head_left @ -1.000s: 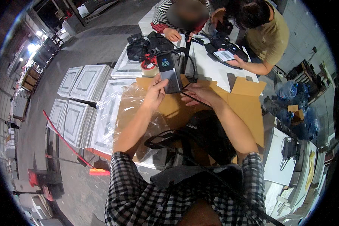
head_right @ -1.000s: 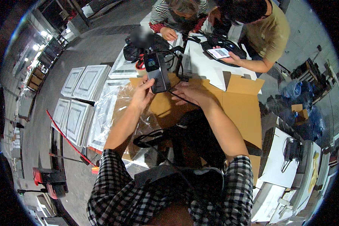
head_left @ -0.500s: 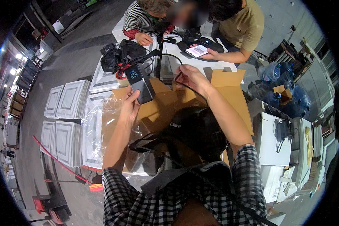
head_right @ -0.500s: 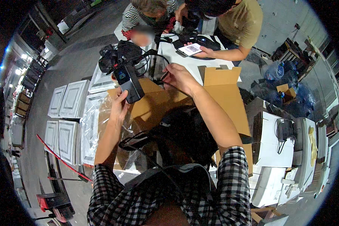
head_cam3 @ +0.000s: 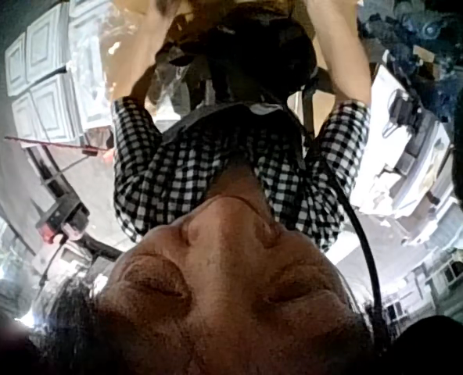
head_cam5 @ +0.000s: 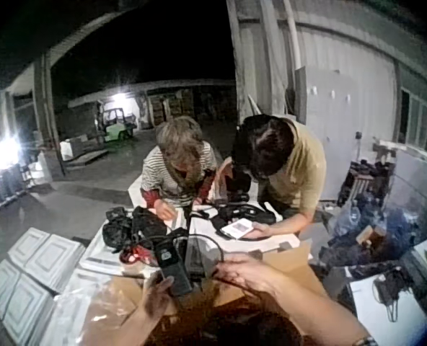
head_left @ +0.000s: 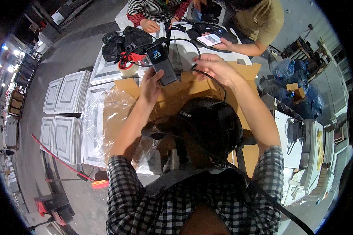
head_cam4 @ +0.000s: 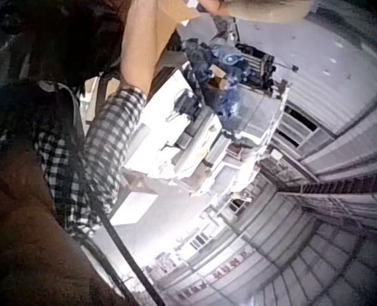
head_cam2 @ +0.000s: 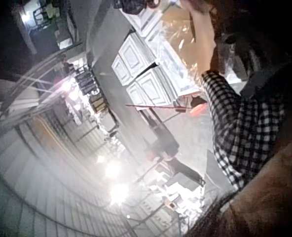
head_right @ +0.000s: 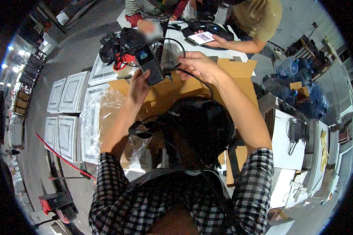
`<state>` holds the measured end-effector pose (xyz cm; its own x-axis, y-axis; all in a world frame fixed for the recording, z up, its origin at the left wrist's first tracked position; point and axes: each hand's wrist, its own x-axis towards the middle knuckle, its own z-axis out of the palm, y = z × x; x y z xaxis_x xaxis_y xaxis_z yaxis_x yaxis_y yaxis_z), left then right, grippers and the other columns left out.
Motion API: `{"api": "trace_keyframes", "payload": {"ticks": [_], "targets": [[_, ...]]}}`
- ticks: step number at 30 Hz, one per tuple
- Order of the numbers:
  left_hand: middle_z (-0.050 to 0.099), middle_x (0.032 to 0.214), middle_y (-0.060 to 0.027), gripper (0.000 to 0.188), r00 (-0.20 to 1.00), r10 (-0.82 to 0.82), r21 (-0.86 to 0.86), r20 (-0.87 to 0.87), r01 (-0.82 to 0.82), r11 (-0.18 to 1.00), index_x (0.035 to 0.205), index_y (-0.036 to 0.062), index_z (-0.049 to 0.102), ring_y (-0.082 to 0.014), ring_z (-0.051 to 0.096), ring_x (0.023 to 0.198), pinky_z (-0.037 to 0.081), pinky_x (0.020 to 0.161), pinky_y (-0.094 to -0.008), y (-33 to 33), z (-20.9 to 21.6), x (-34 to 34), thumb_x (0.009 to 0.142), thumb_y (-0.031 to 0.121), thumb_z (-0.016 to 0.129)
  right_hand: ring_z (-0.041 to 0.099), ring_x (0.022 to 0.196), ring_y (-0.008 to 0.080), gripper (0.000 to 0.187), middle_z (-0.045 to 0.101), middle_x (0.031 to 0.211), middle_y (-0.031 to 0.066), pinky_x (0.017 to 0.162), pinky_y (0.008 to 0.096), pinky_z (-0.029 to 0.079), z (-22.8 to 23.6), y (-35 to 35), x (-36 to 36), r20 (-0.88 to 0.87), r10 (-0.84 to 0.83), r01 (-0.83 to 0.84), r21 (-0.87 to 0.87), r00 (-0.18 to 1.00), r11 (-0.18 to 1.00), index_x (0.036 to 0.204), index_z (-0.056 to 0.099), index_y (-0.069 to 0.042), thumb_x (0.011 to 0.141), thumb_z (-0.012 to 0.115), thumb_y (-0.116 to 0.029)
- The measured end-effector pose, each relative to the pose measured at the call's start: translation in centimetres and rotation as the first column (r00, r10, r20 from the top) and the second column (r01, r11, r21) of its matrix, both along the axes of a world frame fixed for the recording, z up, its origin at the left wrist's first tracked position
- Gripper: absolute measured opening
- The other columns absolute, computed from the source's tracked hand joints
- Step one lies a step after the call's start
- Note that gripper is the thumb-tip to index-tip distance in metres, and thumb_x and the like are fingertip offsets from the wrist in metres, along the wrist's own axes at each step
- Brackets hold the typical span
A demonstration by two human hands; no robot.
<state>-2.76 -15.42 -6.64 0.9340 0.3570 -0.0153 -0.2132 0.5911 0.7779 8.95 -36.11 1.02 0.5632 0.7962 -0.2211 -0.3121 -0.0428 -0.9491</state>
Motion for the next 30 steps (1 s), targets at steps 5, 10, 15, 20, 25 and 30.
{"api": "trace_keyframes", "payload": {"ticks": [5, 10, 15, 20, 25, 30], "targets": [[0.059, 0.105, -0.0080, 0.031, 1.000, -0.018, 0.098, 0.016, 0.016, 0.995, 0.114, -0.0005, 0.050, -0.0171, 0.059, 0.093, 0.049, 0.079, -0.0295, -0.3, -1.1, 2.0, 0.084, 0.001, 0.055, 0.065, 0.073, 0.0198, 0.029, 0.063, 0.084, 0.0153, 0.063, 0.0317, 0.055, -1.9, -0.3, 0.4, -0.047, -0.020, 0.018, -0.033, 0.999, 0.999, 0.113, 0.050, 0.002, 0.091, 0.051, -0.017], [0.060, 0.103, -0.0073, 0.030, 0.997, -0.066, 0.119, -0.048, 0.071, 0.990, 0.114, -0.0002, 0.050, -0.0159, 0.060, 0.091, 0.050, 0.077, -0.0287, -0.8, 0.3, 2.0, 0.085, 0.003, 0.055, 0.065, 0.075, 0.0185, 0.034, 0.061, 0.084, 0.0127, 0.066, 0.0316, 0.055, -2.8, -2.1, 0.2, -0.028, -0.100, 0.099, -0.027, 0.995, 0.995, 0.118, 0.048, 0.002, 0.092, 0.051, -0.020], [0.062, 0.104, -0.0080, 0.029, 0.983, -0.181, -0.098, -0.003, 0.180, 0.979, 0.111, 0.0020, 0.053, -0.0210, 0.062, 0.093, 0.052, 0.080, -0.0337, -1.1, 0.6, 1.9, 0.084, 0.008, 0.059, 0.064, 0.075, 0.0167, 0.034, 0.062, 0.089, 0.0099, 0.069, 0.0261, 0.052, -3.5, -5.2, -1.8, 0.060, -0.223, 0.223, 0.001, 0.973, 0.975, 0.121, 0.049, -0.002, 0.093, 0.050, -0.021], [0.057, 0.115, -0.0125, 0.035, 0.962, -0.264, -0.077, 0.074, 0.269, 0.960, 0.119, 0.0001, 0.047, -0.0281, 0.057, 0.105, 0.045, 0.092, -0.0434, -2.2, -0.5, 1.1, 0.090, 0.019, 0.048, 0.060, 0.070, 0.0118, 0.027, 0.062, 0.086, 0.0092, 0.064, 0.0222, 0.050, -4.6, -8.1, -3.4, 0.115, -0.345, 0.350, -0.026, 0.932, 0.937, 0.114, 0.055, -0.001, 0.094, 0.048, -0.018], [0.055, 0.117, -0.0140, 0.035, 0.973, -0.184, -0.285, -0.141, 0.138, 0.949, 0.120, -0.0011, 0.045, -0.0300, 0.053, 0.110, 0.040, 0.098, -0.0485, -2.8, -1.2, 1.4, 0.092, 0.019, 0.043, 0.053, 0.064, 0.0087, 0.025, 0.061, 0.083, 0.0086, 0.062, 0.0208, 0.046, -5.1, -8.2, -3.6, 0.147, -0.415, 0.414, 0.038, 0.898, 0.910, 0.113, 0.055, 0.001, 0.094, 0.047, -0.014], [0.057, 0.115, -0.0132, 0.033, 0.973, -0.221, -0.376, -0.067, 0.181, 0.909, 0.117, 0.0002, 0.048, -0.0297, 0.054, 0.108, 0.041, 0.097, -0.0486, -1.5, -3.3, 1.2, 0.088, 0.016, 0.049, 0.051, 0.069, 0.0082, 0.026, 0.062, 0.084, 0.0072, 0.064, 0.0204, 0.043, -5.7, -7.5, -3.4, 0.211, -0.334, 0.313, 0.124, 0.919, 0.941, 0.114, 0.054, 0.001, 0.095, 0.047, -0.014]]}}
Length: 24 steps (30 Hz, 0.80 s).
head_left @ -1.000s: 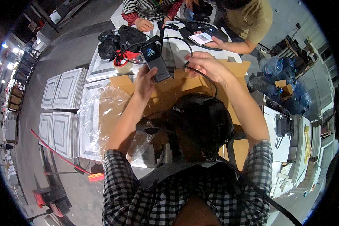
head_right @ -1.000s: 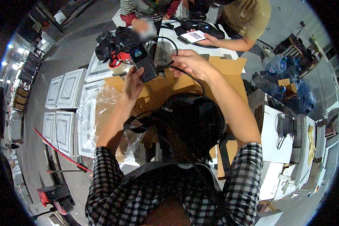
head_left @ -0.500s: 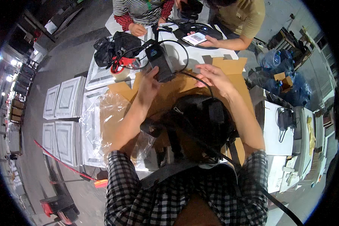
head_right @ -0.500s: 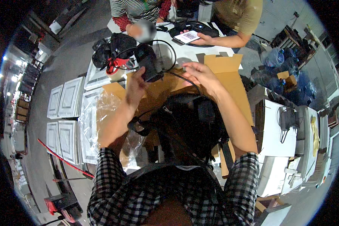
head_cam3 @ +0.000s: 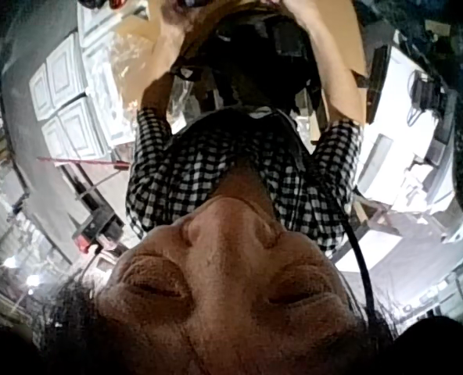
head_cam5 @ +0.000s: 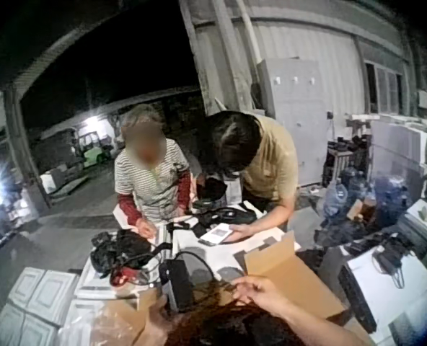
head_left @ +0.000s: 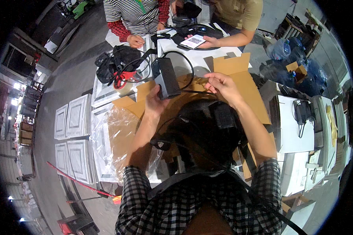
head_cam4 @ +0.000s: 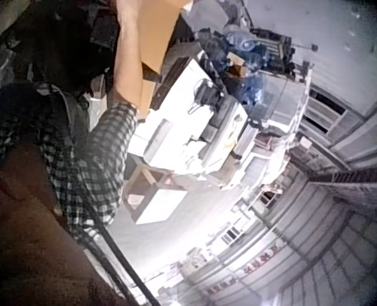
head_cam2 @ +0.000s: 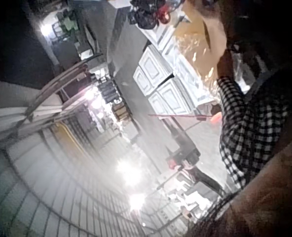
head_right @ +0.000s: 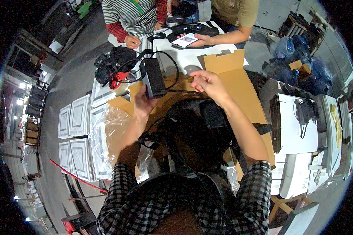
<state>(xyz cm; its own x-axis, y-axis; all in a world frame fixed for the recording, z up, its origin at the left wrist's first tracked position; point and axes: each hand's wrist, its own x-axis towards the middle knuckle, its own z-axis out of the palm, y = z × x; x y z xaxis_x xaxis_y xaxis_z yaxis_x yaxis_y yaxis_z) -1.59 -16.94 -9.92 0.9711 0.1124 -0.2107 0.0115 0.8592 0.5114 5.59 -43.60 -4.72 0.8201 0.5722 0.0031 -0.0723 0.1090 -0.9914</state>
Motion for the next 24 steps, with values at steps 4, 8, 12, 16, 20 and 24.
{"api": "trace_keyframes", "payload": {"ticks": [4, 8, 12, 16, 20, 24], "targets": [[0.058, 0.113, -0.0124, 0.032, 1.000, -0.001, -0.054, -0.019, 0.000, 0.999, 0.114, 0.0011, 0.051, -0.0293, 0.055, 0.106, 0.042, 0.096, -0.0477, 0.3, 0.1, -0.5, 0.085, 0.012, 0.053, 0.050, 0.069, 0.0080, 0.026, 0.061, 0.084, 0.0070, 0.063, 0.0204, 0.042, 0.2, 0.8, -0.7, -0.070, -0.019, 0.019, 0.004, 0.997, 1.000, 0.114, 0.055, 0.001, 0.094, 0.048, -0.014], [0.059, 0.111, -0.0117, 0.030, 1.000, -0.012, -0.043, 0.015, 0.013, 0.999, 0.112, 0.0022, 0.052, -0.0284, 0.056, 0.104, 0.042, 0.096, -0.0467, 0.3, 0.6, -0.8, 0.084, 0.012, 0.055, 0.052, 0.068, 0.0079, 0.025, 0.062, 0.083, 0.0069, 0.063, 0.0200, 0.044, 0.1, 0.5, -0.8, -0.042, -0.040, 0.038, -0.042, 0.998, 0.998, 0.113, 0.056, 0.001, 0.094, 0.048, -0.014], [0.060, 0.109, -0.0112, 0.029, 1.000, -0.001, 0.061, 0.007, 0.000, 0.998, 0.112, 0.0025, 0.053, -0.0268, 0.057, 0.103, 0.044, 0.095, -0.0452, 1.6, -0.8, -0.6, 0.085, 0.010, 0.055, 0.056, 0.067, 0.0079, 0.024, 0.062, 0.081, 0.0066, 0.063, 0.0196, 0.048, -0.4, -1.3, -0.7, -0.079, -0.111, 0.104, -0.087, 0.991, 0.991, 0.112, 0.056, 0.002, 0.093, 0.050, -0.012], [0.060, 0.109, -0.0104, 0.028, 0.999, 0.030, 0.095, -0.039, -0.026, 0.995, 0.112, 0.0003, 0.053, -0.0236, 0.058, 0.101, 0.046, 0.092, -0.0398, 0.8, 0.4, -0.8, 0.086, 0.009, 0.054, 0.058, 0.073, 0.0118, 0.025, 0.062, 0.085, 0.0074, 0.069, 0.0241, 0.048, -0.9, -4.5, -1.1, -0.063, -0.221, 0.205, -0.194, 0.973, 0.959, 0.114, 0.056, -0.001, 0.094, 0.047, -0.014], [0.061, 0.108, -0.0092, 0.027, 1.000, -0.008, 0.179, -0.008, 0.009, 0.984, 0.110, -0.0003, 0.053, -0.0202, 0.059, 0.098, 0.048, 0.088, -0.0341, 0.0, 1.6, -0.4, 0.086, 0.011, 0.056, 0.059, 0.072, 0.0111, 0.023, 0.062, 0.083, 0.0068, 0.067, 0.0226, 0.049, -5.2, -8.3, 0.0, -0.017, -0.303, 0.296, -0.169, 0.953, 0.940, 0.110, 0.057, 0.003, 0.093, 0.050, -0.010], [0.062, 0.105, -0.0072, 0.027, 0.996, -0.090, 0.252, 0.003, 0.087, 0.964, 0.110, 0.0005, 0.054, -0.0174, 0.061, 0.094, 0.049, 0.083, -0.0285, 0.7, 1.5, 0.0, 0.086, 0.013, 0.057, 0.059, 0.079, 0.0148, 0.019, 0.062, 0.088, 0.0069, 0.075, 0.0268, 0.048, -8.6, -11.6, 0.3, 0.229, -0.332, 0.399, -0.395, 0.915, 0.827, 0.106, 0.058, 0.004, 0.091, 0.048, -0.003]]}}
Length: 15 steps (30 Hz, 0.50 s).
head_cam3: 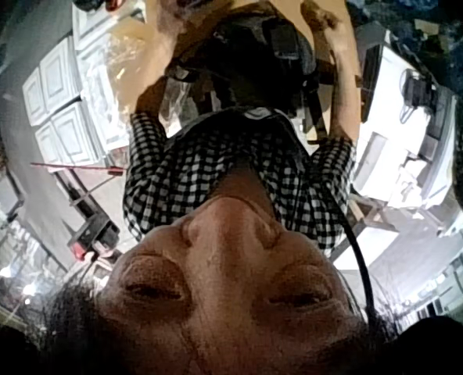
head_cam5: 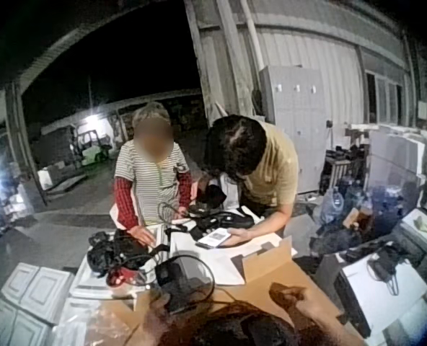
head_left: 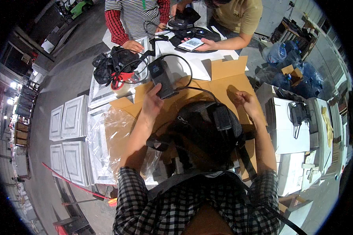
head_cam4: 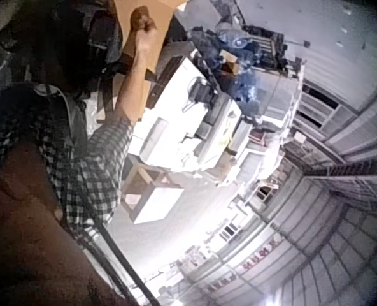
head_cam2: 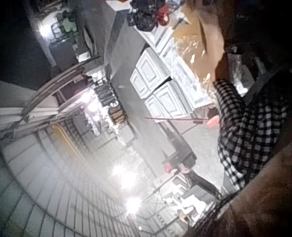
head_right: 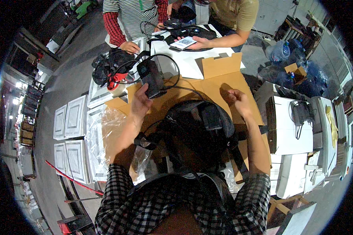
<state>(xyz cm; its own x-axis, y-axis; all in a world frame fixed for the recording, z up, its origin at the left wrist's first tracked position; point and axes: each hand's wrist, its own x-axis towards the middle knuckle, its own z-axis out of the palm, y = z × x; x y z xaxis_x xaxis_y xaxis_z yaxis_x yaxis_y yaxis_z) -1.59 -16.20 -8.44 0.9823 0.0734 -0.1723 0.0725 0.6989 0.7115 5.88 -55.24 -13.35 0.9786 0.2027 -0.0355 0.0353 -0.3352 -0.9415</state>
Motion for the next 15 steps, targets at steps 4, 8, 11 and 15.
{"api": "trace_keyframes", "payload": {"ticks": [4, 8, 11, 15], "targets": [[0.063, 0.103, -0.0050, 0.027, 0.997, 0.058, 0.021, 0.055, -0.060, 0.998, 0.110, 0.0016, 0.055, -0.0147, 0.062, 0.089, 0.049, 0.073, -0.0231, -1.3, 0.9, 0.2, 0.086, 0.013, 0.058, 0.061, 0.089, 0.0199, 0.020, 0.064, 0.094, 0.0108, 0.080, 0.0301, 0.048, 0.9, -0.2, -1.7, -0.072, 0.033, -0.034, -0.002, 0.997, 0.999, 0.106, 0.059, 0.002, 0.088, 0.053, -0.004], [0.063, 0.102, -0.0046, 0.027, 0.998, 0.055, 0.030, 0.035, -0.056, 0.998, 0.111, 0.0025, 0.054, -0.0136, 0.062, 0.089, 0.049, 0.071, -0.0231, -1.5, 1.1, 0.3, 0.085, 0.012, 0.059, 0.061, 0.097, 0.0272, 0.025, 0.064, 0.103, 0.0154, 0.084, 0.0337, 0.047, 0.9, -0.1, -1.8, 0.051, 0.123, -0.100, -0.322, 0.991, 0.941, 0.109, 0.059, -0.002, 0.086, 0.057, -0.010], [0.063, 0.102, -0.0043, 0.028, 1.000, 0.011, 0.063, -0.013, -0.010, 0.998, 0.112, 0.0026, 0.053, -0.0138, 0.061, 0.091, 0.048, 0.075, -0.0243, -0.6, 0.2, 0.4, 0.086, 0.011, 0.058, 0.060, 0.100, 0.0291, 0.029, 0.063, 0.106, 0.0158, 0.086, 0.0345, 0.046, -0.8, -0.8, -1.1, 0.054, 0.151, -0.128, -0.296, 0.987, 0.946, 0.112, 0.059, -0.003, 0.086, 0.058, -0.016], [0.062, 0.102, -0.0029, 0.028, 1.000, 0.016, 0.054, 0.008, -0.017, 0.998, 0.113, 0.0045, 0.053, -0.0120, 0.060, 0.092, 0.047, 0.076, -0.0231, -1.0, 0.8, 0.0, 0.086, 0.011, 0.058, 0.057, 0.103, 0.0259, 0.037, 0.062, 0.110, 0.0111, 0.087, 0.0342, 0.045, -0.1, -0.4, -1.5, -0.126, 0.124, -0.142, -0.141, 0.984, 0.980, 0.118, 0.057, -0.006, 0.086, 0.060, -0.025]]}}
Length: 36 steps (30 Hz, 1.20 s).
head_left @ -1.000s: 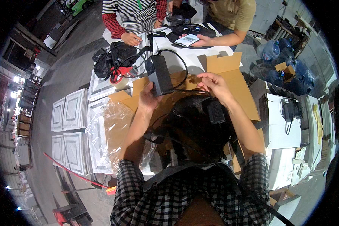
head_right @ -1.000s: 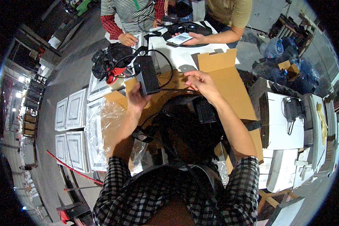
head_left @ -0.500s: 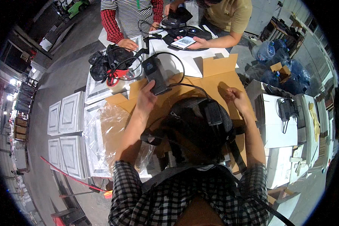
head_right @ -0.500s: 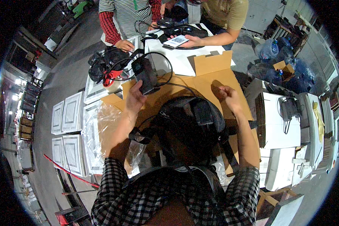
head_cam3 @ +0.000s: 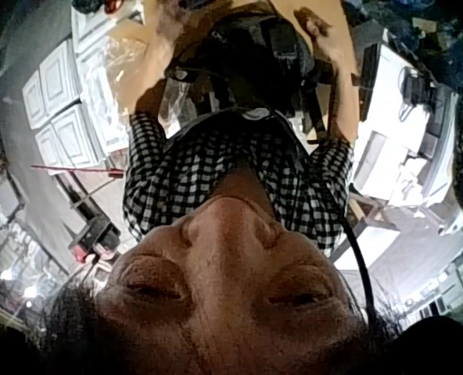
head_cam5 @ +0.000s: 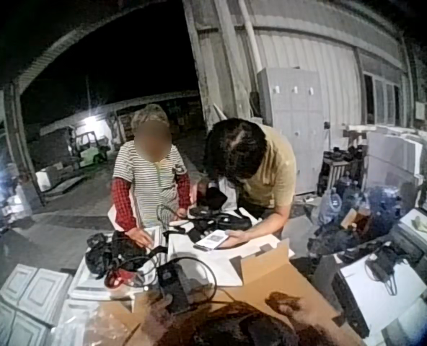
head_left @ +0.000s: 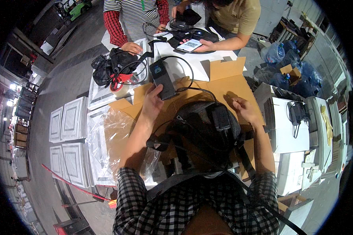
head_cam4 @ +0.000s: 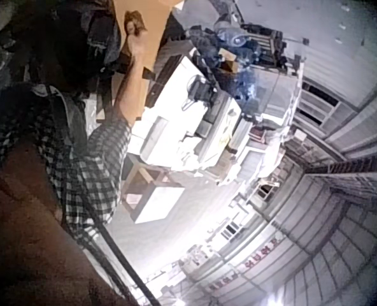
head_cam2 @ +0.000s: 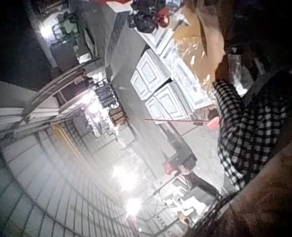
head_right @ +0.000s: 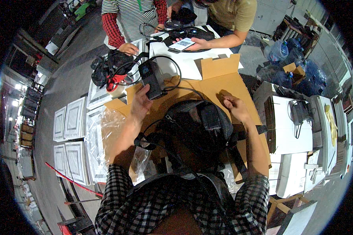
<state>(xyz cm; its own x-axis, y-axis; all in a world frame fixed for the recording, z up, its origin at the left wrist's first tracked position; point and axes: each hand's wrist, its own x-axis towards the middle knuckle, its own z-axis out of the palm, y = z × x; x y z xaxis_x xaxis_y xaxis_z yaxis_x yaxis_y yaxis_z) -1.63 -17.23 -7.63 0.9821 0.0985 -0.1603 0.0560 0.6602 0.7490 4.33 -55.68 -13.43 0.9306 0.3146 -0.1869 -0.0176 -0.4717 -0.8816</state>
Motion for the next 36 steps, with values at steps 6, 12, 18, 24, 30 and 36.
{"api": "trace_keyframes", "payload": {"ticks": [6, 12, 18, 24, 30, 36], "targets": [[0.061, 0.105, -0.0034, 0.030, 0.998, -0.027, 0.035, -0.057, 0.029, 0.999, 0.114, 0.0040, 0.053, -0.0126, 0.058, 0.097, 0.046, 0.083, -0.0245, 0.2, 0.2, -0.5, 0.086, 0.011, 0.057, 0.045, 0.117, 0.0209, 0.062, 0.050, 0.127, 0.0112, 0.090, 0.0346, 0.043, 5.8, 2.6, -2.9, 0.095, 0.386, -0.397, 0.176, 0.918, 0.901, 0.133, 0.042, -0.011, 0.082, 0.065, -0.037], [0.061, 0.105, -0.0023, 0.030, 0.988, -0.071, 0.063, 0.140, 0.063, 0.996, 0.115, 0.0046, 0.053, -0.0124, 0.058, 0.097, 0.046, 0.083, -0.0241, -1.5, 1.2, -0.6, 0.086, 0.011, 0.057, 0.054, 0.107, 0.0262, 0.066, 0.057, 0.116, 0.0167, 0.090, 0.0352, 0.044, 7.7, 4.9, -4.8, 0.058, 0.318, -0.319, 0.001, 0.946, 0.948, 0.133, 0.041, -0.008, 0.076, 0.071, -0.022], [0.061, 0.104, -0.0041, 0.029, 1.000, 0.008, 0.137, 0.009, -0.009, 0.990, 0.114, 0.0063, 0.054, -0.0144, 0.058, 0.098, 0.046, 0.086, -0.0276, -1.7, 1.5, -1.6, 0.085, 0.007, 0.057, 0.052, 0.110, 0.0236, 0.059, 0.057, 0.114, 0.0183, 0.087, 0.0340, 0.044, 7.2, 4.3, -5.6, 0.090, 0.374, -0.356, -0.166, 0.923, 0.919, 0.126, 0.047, -0.004, 0.077, 0.070, -0.028], [0.060, 0.105, -0.0051, 0.028, 0.980, -0.077, 0.544, 0.183, -0.036, 0.838, 0.112, 0.0036, 0.054, -0.0177, 0.059, 0.097, 0.046, 0.084, -0.0292, -0.2, -3.4, 0.0, 0.084, 0.005, 0.056, 0.050, 0.114, 0.0263, 0.062, 0.053, 0.124, 0.0164, 0.095, 0.0350, 0.039, 7.5, 2.7, -6.7, 0.083, 0.392, -0.371, -0.197, 0.916, 0.908, 0.129, 0.045, -0.003, 0.078, 0.068, -0.031], [0.059, 0.102, -0.0066, 0.027, 0.984, -0.158, 0.114, 0.079, 0.149, 0.982, 0.110, 0.0013, 0.053, -0.0195, 0.058, 0.097, 0.047, 0.085, -0.0317, -5.7, -0.4, -0.4, 0.083, 0.002, 0.057, 0.052, 0.104, 0.0200, 0.055, 0.056, 0.116, 0.0109, 0.091, 0.0308, 0.041, 7.6, 0.4, -7.3, 0.072, 0.255, -0.245, -0.130, 0.964, 0.961, 0.127, 0.047, -0.004, 0.080, 0.067, -0.024], [0.057, 0.103, -0.0073, 0.029, 0.971, -0.146, 0.353, 0.190, 0.071, 0.933, 0.110, 0.0021, 0.052, -0.0197, 0.057, 0.099, 0.048, 0.083, -0.0335, -7.1, 0.5, 0.4, 0.082, 0.000, 0.058, 0.052, 0.103, 0.0130, 0.040, 0.055, 0.116, 0.0046, 0.087, 0.0295, 0.042, 6.5, -2.2, -8.8, 0.040, -0.009, 0.002, 0.183, 0.999, 0.983, 0.124, 0.048, -0.003, 0.088, 0.059, -0.016]]}}
